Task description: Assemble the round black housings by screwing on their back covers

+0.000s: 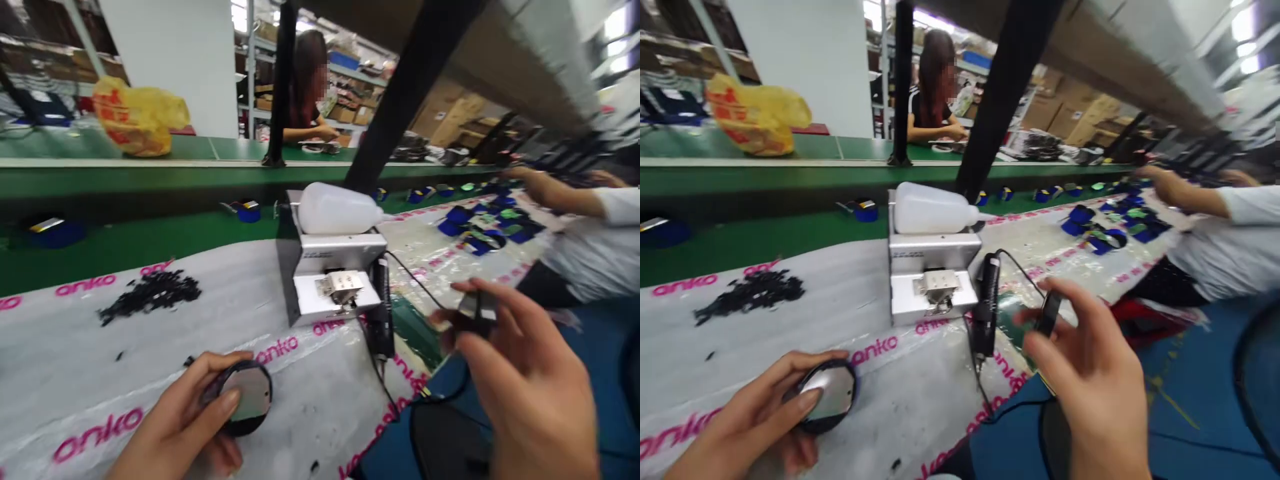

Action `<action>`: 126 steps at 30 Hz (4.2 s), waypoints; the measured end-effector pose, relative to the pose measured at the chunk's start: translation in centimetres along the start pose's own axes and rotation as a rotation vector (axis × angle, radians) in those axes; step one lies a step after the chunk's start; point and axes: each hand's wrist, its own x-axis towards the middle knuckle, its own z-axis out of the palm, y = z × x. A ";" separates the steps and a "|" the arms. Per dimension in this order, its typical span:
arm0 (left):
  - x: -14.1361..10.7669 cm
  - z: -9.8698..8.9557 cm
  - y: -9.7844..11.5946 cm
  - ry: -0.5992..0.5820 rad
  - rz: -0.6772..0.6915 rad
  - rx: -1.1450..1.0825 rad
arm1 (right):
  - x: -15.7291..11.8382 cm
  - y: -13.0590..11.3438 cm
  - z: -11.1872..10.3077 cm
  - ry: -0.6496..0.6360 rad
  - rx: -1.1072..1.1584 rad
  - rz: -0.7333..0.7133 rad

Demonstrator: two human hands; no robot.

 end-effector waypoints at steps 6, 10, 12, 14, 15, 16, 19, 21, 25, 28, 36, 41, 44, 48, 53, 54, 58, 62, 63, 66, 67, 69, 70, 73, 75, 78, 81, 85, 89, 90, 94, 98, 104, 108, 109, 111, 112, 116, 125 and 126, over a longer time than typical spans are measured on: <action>-0.4 -0.9 0.0 -0.086 0.012 0.066 | -5.6 -5.1 7.1 -0.631 -0.416 -0.477; -0.7 -1.1 -0.1 -0.105 0.008 0.104 | -4.9 -5.1 9.7 -0.865 -0.251 -0.416; -0.7 -1.1 0.0 -0.120 0.008 0.112 | -4.8 -4.6 10.2 -0.910 -0.068 -0.337; -0.6 -1.1 0.1 -0.120 0.014 0.108 | -5.3 -4.2 10.6 -0.903 0.055 -0.249; -0.6 -1.1 0.1 -0.122 0.017 0.103 | -5.6 -4.0 10.7 -0.903 0.087 -0.211; -0.5 -1.1 0.1 -0.127 0.021 0.097 | -5.9 -3.8 10.7 -0.909 0.101 -0.184; -0.5 -1.3 -0.1 -0.142 0.027 0.094 | -6.3 -3.6 10.3 -0.958 0.107 -0.193; -0.6 -1.3 -0.1 -0.139 0.020 0.103 | -6.1 -3.4 9.6 -0.937 0.131 -0.218; -0.7 -0.9 -0.3 -0.123 -0.021 0.065 | -5.9 -2.9 8.9 -0.734 0.274 -0.231; -0.7 -0.7 -0.4 -0.115 -0.026 -0.003 | -6.2 -2.7 9.1 -0.693 0.371 -0.363; -0.6 -1.0 -0.9 -0.140 0.012 -0.004 | -6.8 -2.2 9.5 -0.704 0.379 -0.519; -0.5 -1.1 -1.0 -0.154 0.014 -0.007 | -6.7 -2.0 9.2 -0.737 0.323 -0.594; -0.6 -1.1 -0.9 -0.147 0.015 0.004 | -6.8 -2.0 9.1 -0.711 0.290 -0.607; -0.6 -1.1 -1.0 -0.149 0.022 0.028 | -6.7 -2.0 9.2 -0.703 0.316 -0.555; -0.5 -1.1 -1.0 -0.145 0.023 0.021 | -6.3 -2.2 9.0 -0.743 0.307 -0.518; -0.6 -1.1 -1.0 -0.145 0.022 0.024 | -6.2 -2.3 9.0 -0.751 0.294 -0.523; -0.8 -1.2 -0.7 -0.156 0.031 0.030 | -5.7 -2.9 8.8 -0.805 0.206 -0.590; -0.8 -1.1 -0.7 -0.152 0.045 0.038 | -5.0 -3.8 8.7 -0.847 0.138 -0.641; -0.7 -1.2 -0.7 -0.165 0.054 0.030 | -4.7 -4.1 8.7 -0.859 0.110 -0.644; -0.4 -2.0 -1.1 -0.259 0.090 -0.051 | -3.5 -5.3 9.1 -0.984 -0.032 -0.656; -0.3 -2.3 -1.2 -0.303 0.093 -0.087 | -2.9 -5.7 9.4 -1.053 -0.076 -0.659; -0.2 -3.1 -1.3 -0.380 0.083 -0.153 | -1.7 -6.6 10.1 -1.196 -0.132 -0.669; -0.1 -3.5 -1.3 -0.418 0.078 -0.187 | -1.1 -6.9 10.4 -1.256 -0.158 -0.675; 0.1 -4.0 -1.2 -0.494 0.080 -0.297 | 0.1 -7.7 11.2 -1.350 -0.221 -0.764; 0.1 -4.0 -1.1 -0.506 0.081 -0.344 | 0.5 -7.9 11.5 -1.361 -0.253 -0.850; 0.1 -3.9 -0.9 -0.483 0.067 -0.342 | 0.5 -8.2 11.4 -1.340 -0.288 -0.920; 0.0 -3.8 -0.7 -0.478 0.048 -0.326 | 0.4 -8.2 11.4 -1.335 -0.292 -0.938; -0.1 -3.7 -0.6 -0.473 0.034 -0.310 | 0.6 -7.9 11.6 -1.306 -0.240 -0.959; 0.1 -3.7 -0.7 -0.470 0.013 -0.303 | 0.5 -7.6 11.4 -1.262 -0.232 -0.998; 0.1 -3.7 -0.7 -0.470 0.012 -0.300 | 0.5 -7.6 11.3 -1.251 -0.227 -1.014; 0.4 -3.6 -0.9 -0.496 0.023 -0.287 | 0.7 -8.0 11.4 -1.286 -0.246 -1.096; 0.5 -3.6 -0.9 -0.500 0.003 -0.324 | 0.9 -8.1 11.7 -1.359 -0.294 -1.150; 0.5 -3.6 -0.9 -0.487 -0.028 -0.354 | 1.2 -7.7 11.7 -1.387 -0.229 -1.024; 0.6 -3.5 -1.0 -0.477 -0.032 -0.369 | 1.4 -8.0 12.0 -1.375 -0.203 -1.020; 0.6 -3.5 -1.0 -0.474 -0.037 -0.369 | 1.4 -8.1 12.1 -1.367 -0.216 -1.020; 0.6 -3.6 -1.0 -0.481 -0.046 -0.367 | 1.2 -8.3 12.1 -1.353 -0.247 -1.028; 0.5 -3.7 -1.0 -0.488 -0.042 -0.361 | 1.1 -8.4 12.0 -1.348 -0.255 -1.037; -0.3 -3.8 -1.1 -0.479 0.090 -0.239 | 0.7 -8.3 11.8 -1.252 -0.308 -1.008; -1.1 0.2 -0.8 -0.128 0.084 -0.021 | -2.1 -7.1 9.7 -1.059 -0.195 -0.887; -0.9 0.4 -0.8 -0.133 0.041 -0.041 | -2.5 -6.3 8.9 -0.951 -0.129 -0.827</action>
